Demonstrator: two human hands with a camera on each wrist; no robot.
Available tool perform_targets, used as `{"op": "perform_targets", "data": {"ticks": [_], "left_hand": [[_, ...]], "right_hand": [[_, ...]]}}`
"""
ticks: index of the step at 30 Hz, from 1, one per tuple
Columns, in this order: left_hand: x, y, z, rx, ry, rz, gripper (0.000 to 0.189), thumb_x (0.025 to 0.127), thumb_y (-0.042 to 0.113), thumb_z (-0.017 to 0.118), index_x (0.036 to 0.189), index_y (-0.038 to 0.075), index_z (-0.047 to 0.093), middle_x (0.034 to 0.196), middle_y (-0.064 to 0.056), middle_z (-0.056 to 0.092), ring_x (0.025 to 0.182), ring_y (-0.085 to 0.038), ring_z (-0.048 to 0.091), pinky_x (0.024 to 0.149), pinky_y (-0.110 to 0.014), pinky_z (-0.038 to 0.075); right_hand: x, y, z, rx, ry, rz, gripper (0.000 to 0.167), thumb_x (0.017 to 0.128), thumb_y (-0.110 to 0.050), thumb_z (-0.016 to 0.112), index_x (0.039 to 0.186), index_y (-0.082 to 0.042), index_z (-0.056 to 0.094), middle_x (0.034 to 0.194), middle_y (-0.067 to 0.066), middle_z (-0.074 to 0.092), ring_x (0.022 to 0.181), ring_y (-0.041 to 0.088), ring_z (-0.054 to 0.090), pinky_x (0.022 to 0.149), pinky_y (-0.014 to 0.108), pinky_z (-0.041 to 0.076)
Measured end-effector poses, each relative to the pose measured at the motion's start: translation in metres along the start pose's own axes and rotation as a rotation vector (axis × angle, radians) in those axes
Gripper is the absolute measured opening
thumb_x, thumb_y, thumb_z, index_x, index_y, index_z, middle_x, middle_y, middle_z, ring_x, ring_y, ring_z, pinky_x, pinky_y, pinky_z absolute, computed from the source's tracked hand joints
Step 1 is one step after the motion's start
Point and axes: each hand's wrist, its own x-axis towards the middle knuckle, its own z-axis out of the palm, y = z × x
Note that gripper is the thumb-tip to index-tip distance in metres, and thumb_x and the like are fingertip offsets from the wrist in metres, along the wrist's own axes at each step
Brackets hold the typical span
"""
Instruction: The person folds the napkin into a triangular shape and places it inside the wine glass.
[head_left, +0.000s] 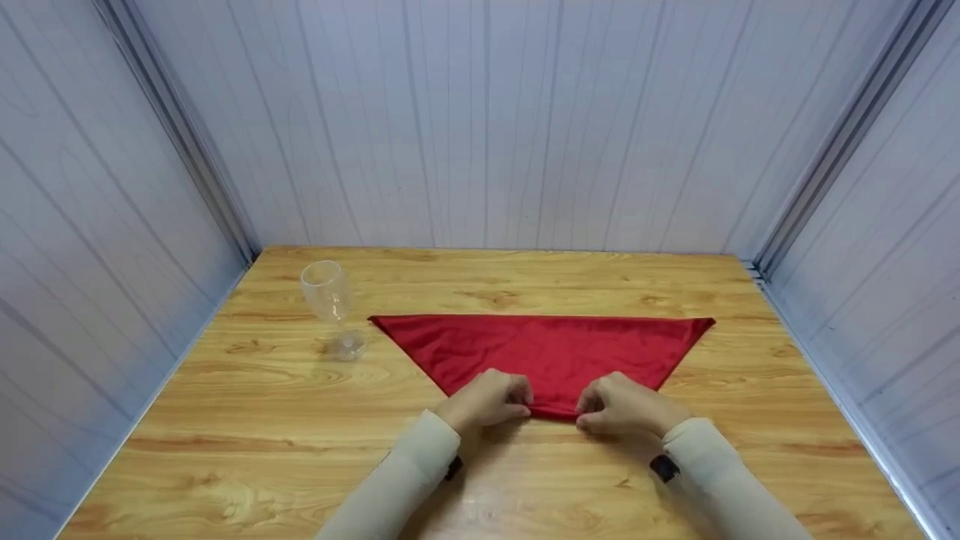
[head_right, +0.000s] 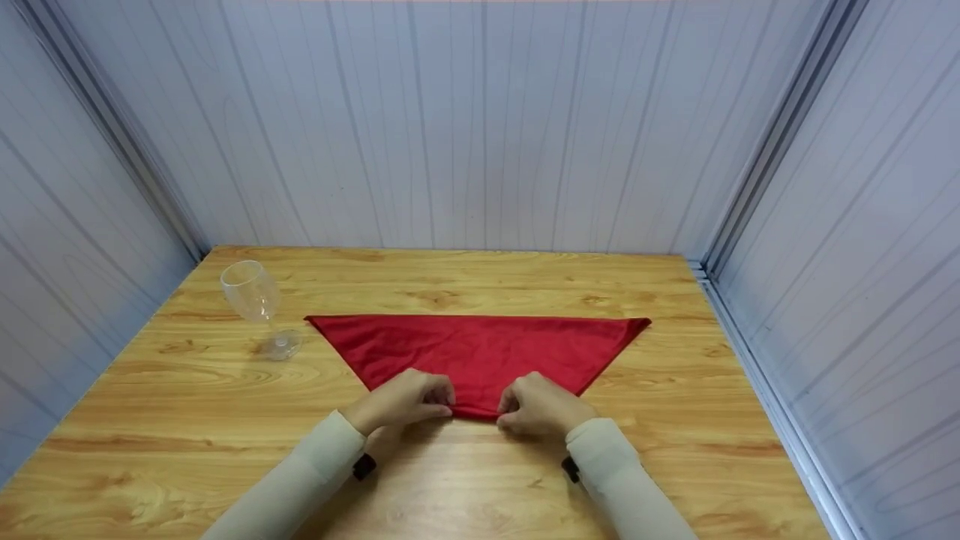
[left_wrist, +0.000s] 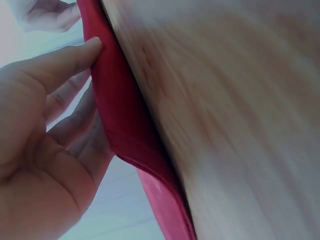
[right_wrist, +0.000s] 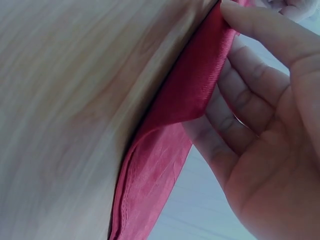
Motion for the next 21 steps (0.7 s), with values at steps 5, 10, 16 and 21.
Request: {"op": "perform_targets", "data": {"ticks": [5,10,16,21], "left_hand": [[0.0044,-0.0073,-0.0018,-0.034,-0.002,-0.011,0.005,0.092,0.016,0.075,0.090,0.012,0.076,0.083,0.008,0.070,0.080,-0.004,0.061,0.076,-0.020,0.049],[0.0086,-0.0098,-0.0015,-0.025,-0.017,-0.069,0.008,0.094,0.018,0.073,0.090,0.015,0.079,0.084,0.012,0.072,0.084,-0.003,0.063,0.080,-0.021,0.049],[0.0097,-0.0082,-0.0008,-0.029,-0.017,-0.114,0.009,0.094,0.019,0.073,0.090,0.015,0.080,0.084,0.011,0.073,0.085,-0.005,0.064,0.080,-0.022,0.050],[0.0093,-0.0074,-0.0005,-0.028,0.000,-0.122,0.008,0.093,0.018,0.074,0.088,0.015,0.080,0.082,0.011,0.073,0.083,-0.005,0.064,0.079,-0.023,0.050]], "right_hand": [[0.0004,0.0007,-0.0006,0.012,0.013,-0.013,0.006,0.092,-0.024,0.075,0.089,-0.021,0.078,0.079,-0.015,0.068,0.073,0.004,0.060,0.067,0.027,0.052],[0.0002,0.0015,-0.0004,0.017,0.024,-0.045,0.008,0.093,-0.023,0.073,0.089,-0.018,0.078,0.079,-0.015,0.068,0.073,0.003,0.059,0.067,0.026,0.050],[-0.0002,0.0042,0.0001,-0.001,0.037,-0.090,0.011,0.095,-0.023,0.071,0.090,-0.016,0.078,0.080,-0.015,0.068,0.072,0.003,0.058,0.067,0.026,0.050],[0.0013,0.0060,-0.0004,-0.016,0.036,-0.095,0.015,0.098,-0.022,0.067,0.093,-0.014,0.078,0.082,-0.013,0.068,0.074,0.003,0.058,0.068,0.027,0.050]]}}
